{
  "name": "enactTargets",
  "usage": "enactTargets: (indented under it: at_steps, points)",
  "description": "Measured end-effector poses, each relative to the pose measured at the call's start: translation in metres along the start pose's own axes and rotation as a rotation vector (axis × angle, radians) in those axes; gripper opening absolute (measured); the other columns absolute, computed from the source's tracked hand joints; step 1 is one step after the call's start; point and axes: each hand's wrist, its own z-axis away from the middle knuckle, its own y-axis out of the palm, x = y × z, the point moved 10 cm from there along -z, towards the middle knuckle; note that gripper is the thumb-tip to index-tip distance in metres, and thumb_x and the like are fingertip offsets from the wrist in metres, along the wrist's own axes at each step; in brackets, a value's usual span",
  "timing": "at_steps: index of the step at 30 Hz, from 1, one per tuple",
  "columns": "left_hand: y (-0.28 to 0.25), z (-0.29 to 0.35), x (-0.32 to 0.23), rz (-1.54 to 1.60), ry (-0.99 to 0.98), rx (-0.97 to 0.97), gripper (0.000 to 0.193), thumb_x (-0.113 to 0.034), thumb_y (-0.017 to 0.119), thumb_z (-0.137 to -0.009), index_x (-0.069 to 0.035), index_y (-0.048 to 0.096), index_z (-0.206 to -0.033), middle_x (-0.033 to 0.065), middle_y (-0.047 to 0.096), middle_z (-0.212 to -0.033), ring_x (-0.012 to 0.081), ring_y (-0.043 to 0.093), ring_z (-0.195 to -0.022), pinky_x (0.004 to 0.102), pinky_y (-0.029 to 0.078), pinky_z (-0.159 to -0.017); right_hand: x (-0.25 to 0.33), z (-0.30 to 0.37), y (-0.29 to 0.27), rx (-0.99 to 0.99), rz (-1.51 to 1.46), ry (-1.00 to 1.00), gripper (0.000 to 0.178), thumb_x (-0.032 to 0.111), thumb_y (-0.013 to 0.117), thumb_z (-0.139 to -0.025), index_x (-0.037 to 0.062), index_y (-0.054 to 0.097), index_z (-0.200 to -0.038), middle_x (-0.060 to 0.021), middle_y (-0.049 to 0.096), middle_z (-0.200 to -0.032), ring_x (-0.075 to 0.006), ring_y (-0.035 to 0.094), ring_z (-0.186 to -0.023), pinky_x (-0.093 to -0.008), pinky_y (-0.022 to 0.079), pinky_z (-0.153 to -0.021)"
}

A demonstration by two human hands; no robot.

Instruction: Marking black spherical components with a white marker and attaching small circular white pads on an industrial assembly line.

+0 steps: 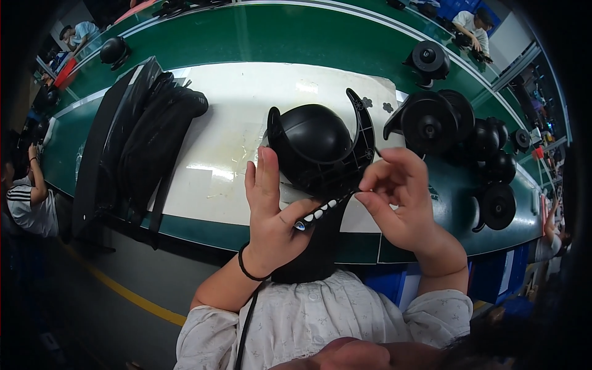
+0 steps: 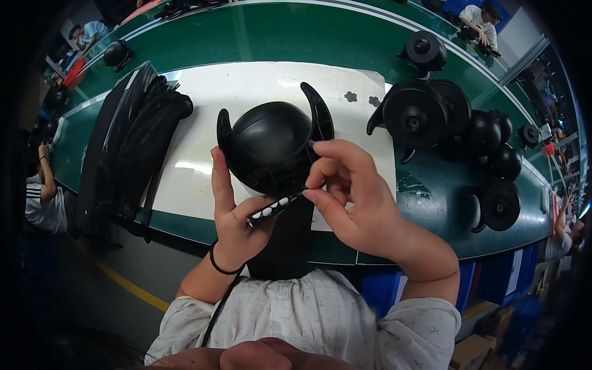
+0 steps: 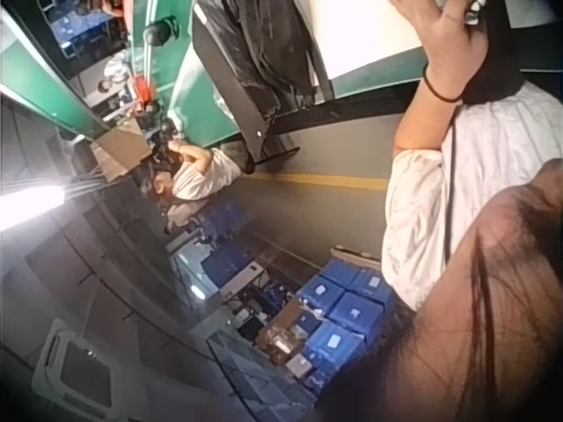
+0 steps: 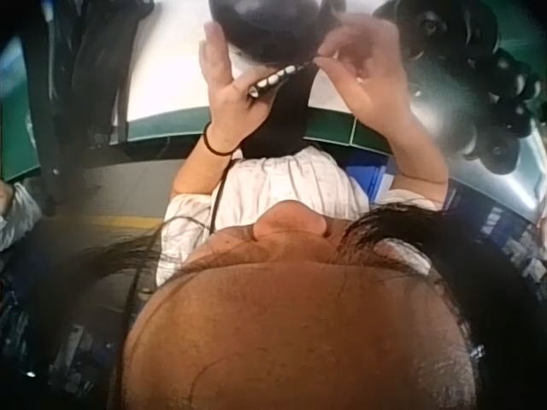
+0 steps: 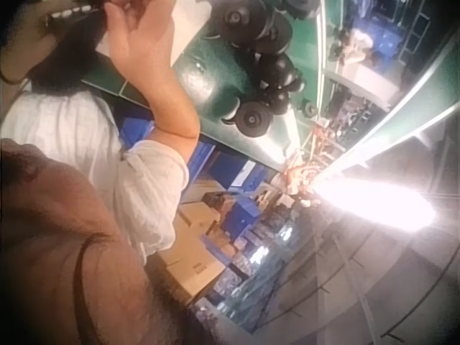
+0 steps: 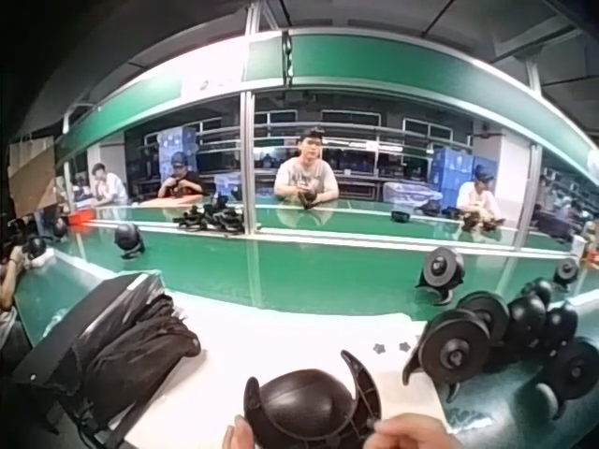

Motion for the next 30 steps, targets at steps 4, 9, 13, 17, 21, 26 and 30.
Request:
enactTargets:
  at_steps: [4, 9, 13, 17, 21, 26, 30]
  points:
    - [0.0, 0.0, 0.0, -0.022, -0.002, -0.007, 0.024, -0.006, 0.069, -0.058, -0.015, 0.066, -0.08, 0.025, 0.013, -0.141, 0.0397, 0.014, -0.131, 0.0544, 0.012, -0.099, -0.02, -0.003, 0.008, 0.019, -0.125, 0.18, 0.053, -0.007, 0.051, -0.08, 0.0054, 0.027, -0.125, -0.0078, 0.053, -0.085, -0.0039, 0.045, -0.061, -0.0162, 0.037, -0.055]
    - [0.002, 0.0, -0.001, -0.017, -0.007, 0.001, 0.024, -0.006, 0.069, -0.058, -0.014, 0.065, -0.08, 0.0252, 0.013, -0.141, 0.0399, 0.014, -0.131, 0.0546, 0.011, -0.099, -0.019, 0.001, 0.007, -0.043, -0.005, 0.121, 0.051, -0.005, 0.053, -0.079, 0.004, 0.03, -0.124, -0.0091, 0.058, -0.085, -0.0066, 0.052, -0.058, -0.0182, 0.041, -0.051]
    - [0.003, 0.002, 0.001, -0.027, -0.011, 0.017, 0.024, -0.004, 0.068, -0.057, -0.013, 0.065, -0.079, 0.0256, 0.012, -0.141, 0.0399, 0.013, -0.131, 0.0549, 0.011, -0.099, 0.012, 0.012, 0.008, -0.086, 0.421, -0.224, 0.05, -0.001, 0.061, -0.074, 0.0017, 0.039, -0.119, -0.0095, 0.063, -0.082, -0.0105, 0.055, -0.05, -0.0218, 0.041, -0.042]
    - [0.002, 0.002, 0.004, 0.01, -0.036, 0.02, 0.023, -0.004, 0.067, -0.057, -0.012, 0.064, -0.079, 0.0262, 0.012, -0.141, 0.0396, 0.012, -0.131, 0.0549, 0.011, -0.1, 0.011, 0.013, -0.003, -0.09, 0.354, -0.187, 0.047, 0.003, 0.068, -0.069, 0.005, 0.047, -0.112, -0.0097, 0.062, -0.093, -0.0089, 0.05, -0.045, -0.021, 0.038, -0.04]
    - [0.001, 0.002, 0.004, 0.007, -0.024, -0.005, 0.024, -0.006, 0.068, -0.059, -0.013, 0.065, -0.081, 0.0267, 0.011, -0.141, 0.0383, 0.012, -0.132, 0.0537, 0.011, -0.1, -0.017, -0.003, -0.045, -0.239, 0.345, -0.034, 0.019, 0.01, 0.067, -0.073, 0.008, 0.058, -0.089, -0.0086, 0.045, -0.117, -0.0115, 0.049, -0.074, -0.0224, 0.039, -0.063]
    - [0.002, 0.003, 0.004, 0.012, -0.007, 0.002, 0.024, -0.007, 0.069, -0.059, -0.013, 0.066, -0.082, 0.0272, 0.011, -0.141, 0.0376, 0.012, -0.132, 0.0531, 0.011, -0.1, -0.036, -0.018, -0.035, -0.123, 0.177, 0.073, 0.009, 0.013, 0.063, -0.077, 0.0064, 0.059, -0.082, -0.0094, 0.04, -0.124, -0.0215, 0.045, -0.1, -0.0332, 0.036, -0.088]
    - [0.002, 0.003, 0.005, 0.015, -0.003, -0.007, 0.023, -0.007, 0.07, -0.059, -0.013, 0.065, -0.08, 0.0269, 0.012, -0.141, 0.0375, 0.012, -0.132, 0.0534, 0.011, -0.1, -0.042, -0.016, -0.035, -0.151, 0.162, 0.094, 0.009, 0.014, 0.064, -0.076, 0.0065, 0.06, -0.081, -0.0097, 0.042, -0.125, -0.022, 0.046, -0.1, -0.034, 0.036, -0.087]
